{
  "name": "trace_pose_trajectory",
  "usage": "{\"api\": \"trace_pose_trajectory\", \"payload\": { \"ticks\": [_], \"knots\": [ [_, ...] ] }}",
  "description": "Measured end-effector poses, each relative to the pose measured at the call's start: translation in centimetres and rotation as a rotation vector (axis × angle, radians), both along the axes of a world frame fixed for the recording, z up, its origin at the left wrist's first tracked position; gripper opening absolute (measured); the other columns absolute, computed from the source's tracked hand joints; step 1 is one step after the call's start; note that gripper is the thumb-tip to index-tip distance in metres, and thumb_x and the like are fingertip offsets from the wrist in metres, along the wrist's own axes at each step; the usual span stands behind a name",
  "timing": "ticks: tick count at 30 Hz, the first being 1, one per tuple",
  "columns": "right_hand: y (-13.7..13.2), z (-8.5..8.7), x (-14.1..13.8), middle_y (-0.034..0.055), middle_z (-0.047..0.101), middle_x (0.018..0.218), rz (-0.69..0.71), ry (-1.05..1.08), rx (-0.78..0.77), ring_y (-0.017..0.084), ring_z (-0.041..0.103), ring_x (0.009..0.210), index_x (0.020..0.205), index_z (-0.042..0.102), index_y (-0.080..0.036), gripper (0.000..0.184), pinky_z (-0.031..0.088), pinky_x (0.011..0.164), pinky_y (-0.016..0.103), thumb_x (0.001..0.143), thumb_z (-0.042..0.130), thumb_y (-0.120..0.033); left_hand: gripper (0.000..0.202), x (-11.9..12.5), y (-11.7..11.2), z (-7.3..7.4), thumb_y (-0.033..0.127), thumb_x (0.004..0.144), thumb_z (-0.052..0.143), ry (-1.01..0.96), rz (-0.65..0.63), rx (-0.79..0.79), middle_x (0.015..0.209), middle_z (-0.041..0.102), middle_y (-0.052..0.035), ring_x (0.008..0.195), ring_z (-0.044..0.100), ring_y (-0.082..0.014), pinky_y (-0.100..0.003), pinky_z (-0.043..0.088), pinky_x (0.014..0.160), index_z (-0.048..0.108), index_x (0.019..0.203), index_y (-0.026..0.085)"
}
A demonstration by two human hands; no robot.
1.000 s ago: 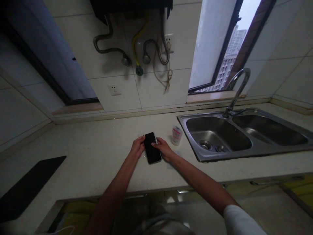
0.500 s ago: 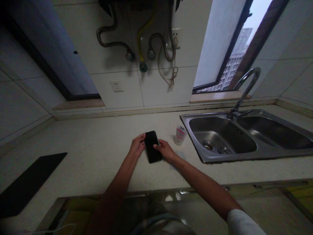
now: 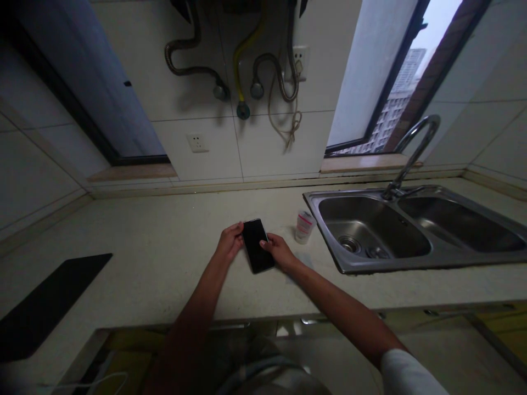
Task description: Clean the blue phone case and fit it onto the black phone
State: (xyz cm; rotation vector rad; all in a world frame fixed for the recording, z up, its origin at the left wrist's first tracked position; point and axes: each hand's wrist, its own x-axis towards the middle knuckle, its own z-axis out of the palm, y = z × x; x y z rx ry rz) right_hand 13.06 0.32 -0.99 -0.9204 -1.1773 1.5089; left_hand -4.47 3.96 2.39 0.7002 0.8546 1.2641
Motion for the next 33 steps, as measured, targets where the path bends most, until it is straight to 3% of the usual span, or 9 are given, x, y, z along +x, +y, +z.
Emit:
{"api": "trace_pose_trajectory", "payload": {
  "ticks": [8,16,20,25,29,33],
  "knots": [
    [-0.5,0.5,-0.4,-0.0005,0.065,0.072,0.043,-0.027,-0.023,0.014,0.054,0.063,0.090,0.066,-0.016,0.048,0.039,0.060,0.026,0.068,0.082,-0.056,0.031,0.3,0.4,-0.9,0.036,0.062,0.088,0.097,0.167,0.046,0.068,0.068,-0.0020,0.061,0.057,-0.0117,-0.022,0.041,0.058,0.073,0.078,0.014],
    [-0.7,1.1,0.0,-0.0028,0.059,0.061,0.030,-0.032,-0.055,0.012,0.050,0.054,0.077,0.062,-0.016,0.047,0.035,0.054,0.024,0.064,0.084,-0.055,0.045,0.7,-0.3,0.8,0.052,0.062,0.085,0.126,0.064,0.153,0.083,0.072,-0.0074,0.076,0.063,-0.0170,-0.026,0.046,0.070,0.076,0.084,0.014],
    [-0.9,1.6,-0.1,-0.0017,0.062,0.063,0.110,-0.086,-0.057,0.012,0.052,0.053,0.083,0.068,-0.013,0.048,0.035,0.052,0.023,0.065,0.085,-0.054,0.039,0.3,-0.3,0.7,0.044,0.053,0.092,0.303,0.092,0.138,0.078,0.074,-0.0071,0.072,0.061,-0.0165,-0.027,0.045,0.069,0.078,0.076,0.015],
    [-1.2,2.3,0.4,0.0016,0.069,0.075,0.254,-0.045,-0.111,0.013,0.061,0.063,0.095,0.070,-0.013,0.049,0.045,0.060,0.023,0.068,0.086,-0.051,0.043,-0.5,0.1,0.0,0.042,0.045,0.094,0.232,0.089,0.078,0.069,0.071,-0.0064,0.062,0.059,-0.0148,-0.028,0.044,0.065,0.077,0.072,0.013],
    [-1.4,2.8,1.0,0.0057,0.072,0.094,0.406,0.034,-0.203,0.017,0.068,0.077,0.111,0.066,-0.016,0.053,0.057,0.068,0.030,0.070,0.087,-0.042,0.046,-0.8,0.7,-0.5,0.044,0.043,0.094,0.137,0.199,0.056,0.069,0.071,-0.0043,0.065,0.061,-0.0147,-0.027,0.046,0.068,0.074,0.070,0.014],
    [-1.4,2.5,1.0,0.0058,0.071,0.091,0.270,0.035,-0.201,0.020,0.068,0.078,0.102,0.067,-0.015,0.049,0.063,0.067,0.035,0.063,0.091,-0.033,0.049,-0.9,1.3,-0.8,0.046,0.043,0.095,0.067,0.328,0.041,0.072,0.071,-0.0022,0.072,0.063,-0.0148,-0.027,0.047,0.074,0.071,0.073,0.015]
  ]
}}
